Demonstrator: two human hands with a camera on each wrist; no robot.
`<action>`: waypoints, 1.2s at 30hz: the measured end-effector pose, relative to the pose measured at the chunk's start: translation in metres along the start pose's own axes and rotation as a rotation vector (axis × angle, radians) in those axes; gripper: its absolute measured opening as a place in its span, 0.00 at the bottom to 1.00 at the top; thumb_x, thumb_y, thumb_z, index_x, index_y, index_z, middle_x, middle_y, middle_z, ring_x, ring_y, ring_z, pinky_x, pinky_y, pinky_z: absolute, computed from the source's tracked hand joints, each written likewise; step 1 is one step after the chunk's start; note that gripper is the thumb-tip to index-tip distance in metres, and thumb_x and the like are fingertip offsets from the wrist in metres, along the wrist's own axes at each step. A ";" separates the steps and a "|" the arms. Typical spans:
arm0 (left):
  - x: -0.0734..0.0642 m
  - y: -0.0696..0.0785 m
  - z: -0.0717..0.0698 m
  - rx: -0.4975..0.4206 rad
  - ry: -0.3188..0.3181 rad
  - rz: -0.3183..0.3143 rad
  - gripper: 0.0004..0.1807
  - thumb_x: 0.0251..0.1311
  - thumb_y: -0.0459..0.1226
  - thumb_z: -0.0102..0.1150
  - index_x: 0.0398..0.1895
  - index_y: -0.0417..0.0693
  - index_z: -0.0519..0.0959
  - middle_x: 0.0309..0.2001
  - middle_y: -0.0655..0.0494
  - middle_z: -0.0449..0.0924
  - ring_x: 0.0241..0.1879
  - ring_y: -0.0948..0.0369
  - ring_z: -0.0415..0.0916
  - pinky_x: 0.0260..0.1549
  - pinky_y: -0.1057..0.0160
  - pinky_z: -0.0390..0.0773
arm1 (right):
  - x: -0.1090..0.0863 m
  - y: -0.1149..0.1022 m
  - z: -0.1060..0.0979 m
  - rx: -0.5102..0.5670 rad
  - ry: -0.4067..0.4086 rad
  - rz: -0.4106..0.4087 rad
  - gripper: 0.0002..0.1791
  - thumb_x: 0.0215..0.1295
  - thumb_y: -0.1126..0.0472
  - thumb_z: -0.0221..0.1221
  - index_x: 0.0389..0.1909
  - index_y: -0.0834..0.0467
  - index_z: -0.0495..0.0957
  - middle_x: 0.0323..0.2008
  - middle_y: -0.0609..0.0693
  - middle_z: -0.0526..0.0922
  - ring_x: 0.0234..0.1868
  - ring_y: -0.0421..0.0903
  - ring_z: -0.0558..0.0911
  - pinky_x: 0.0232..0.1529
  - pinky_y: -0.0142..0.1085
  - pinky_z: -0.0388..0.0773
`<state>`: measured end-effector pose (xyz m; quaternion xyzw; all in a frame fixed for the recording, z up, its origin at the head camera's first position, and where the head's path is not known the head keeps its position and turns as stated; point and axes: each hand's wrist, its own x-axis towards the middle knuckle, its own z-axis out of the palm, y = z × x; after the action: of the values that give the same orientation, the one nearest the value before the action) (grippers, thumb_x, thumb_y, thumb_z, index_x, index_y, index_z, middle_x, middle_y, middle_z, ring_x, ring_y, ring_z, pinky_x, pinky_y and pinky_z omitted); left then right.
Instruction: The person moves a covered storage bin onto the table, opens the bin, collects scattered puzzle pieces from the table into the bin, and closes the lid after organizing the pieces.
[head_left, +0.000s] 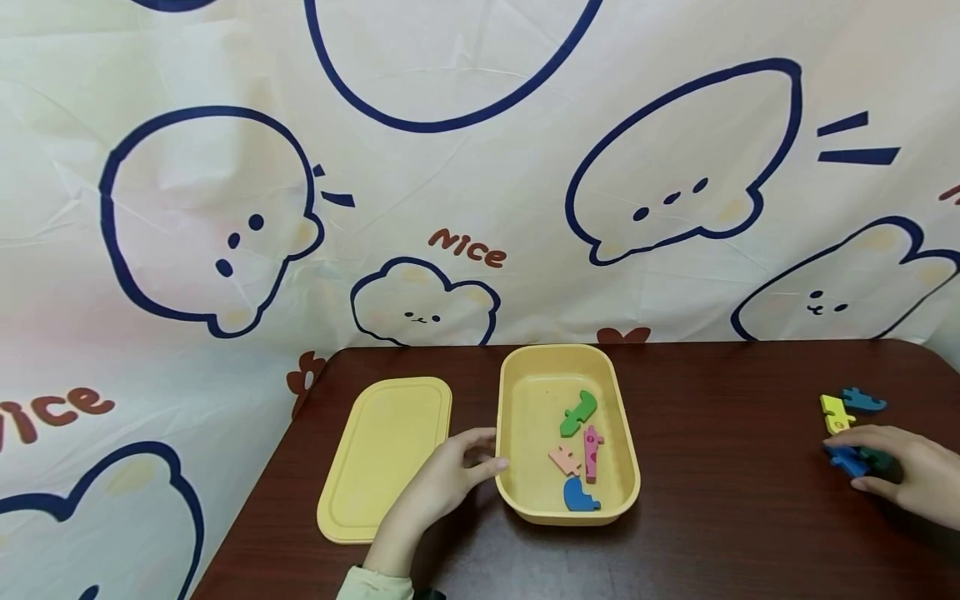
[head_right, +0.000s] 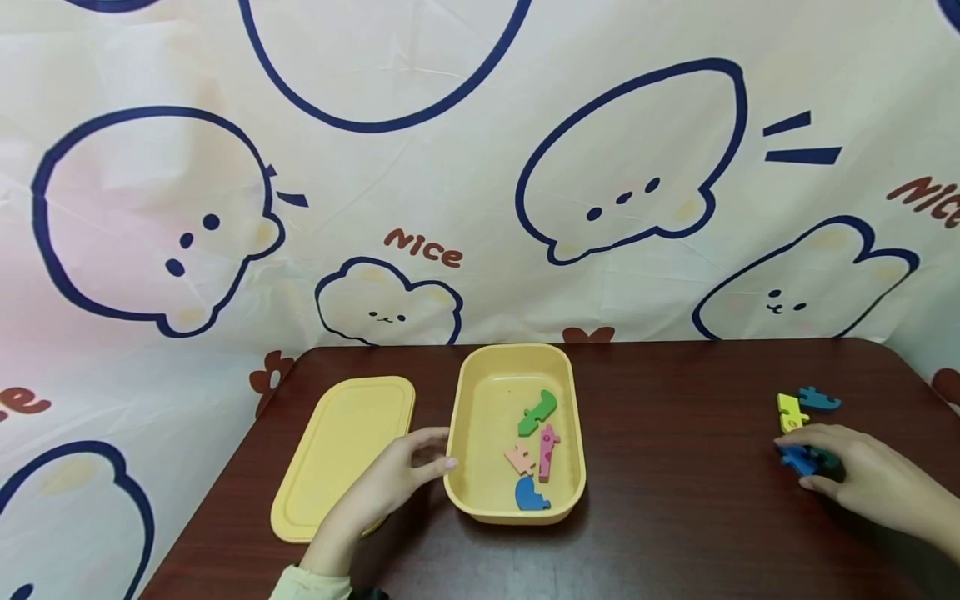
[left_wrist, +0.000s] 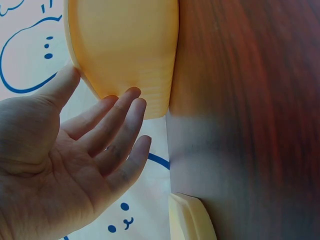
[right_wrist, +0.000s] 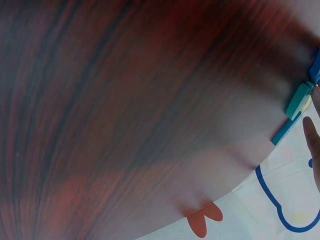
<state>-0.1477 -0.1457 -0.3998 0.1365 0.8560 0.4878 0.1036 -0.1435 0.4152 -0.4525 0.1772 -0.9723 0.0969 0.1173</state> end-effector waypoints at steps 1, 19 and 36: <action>0.000 0.000 0.000 0.000 0.001 -0.001 0.25 0.65 0.38 0.64 0.62 0.35 0.74 0.52 0.44 0.79 0.47 0.54 0.79 0.44 0.55 0.79 | 0.000 0.000 0.000 -0.001 -0.001 0.000 0.30 0.31 0.70 0.79 0.43 0.62 0.81 0.42 0.63 0.82 0.43 0.65 0.79 0.38 0.61 0.76; 0.001 0.000 0.002 0.019 0.002 0.001 0.24 0.66 0.38 0.64 0.61 0.36 0.75 0.52 0.45 0.80 0.46 0.54 0.80 0.44 0.55 0.79 | -0.001 -0.006 -0.001 -0.044 0.000 0.039 0.28 0.33 0.65 0.80 0.41 0.63 0.83 0.40 0.62 0.81 0.41 0.64 0.79 0.37 0.60 0.76; -0.001 0.002 0.000 0.024 0.008 -0.002 0.24 0.65 0.39 0.64 0.61 0.37 0.75 0.51 0.45 0.81 0.46 0.54 0.80 0.45 0.55 0.79 | 0.006 -0.035 -0.009 -0.029 -0.038 0.029 0.27 0.38 0.59 0.80 0.44 0.59 0.84 0.46 0.63 0.80 0.45 0.63 0.79 0.41 0.62 0.77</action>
<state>-0.1465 -0.1449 -0.3985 0.1350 0.8624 0.4779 0.0987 -0.1340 0.3830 -0.4369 0.1633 -0.9781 0.0809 0.1001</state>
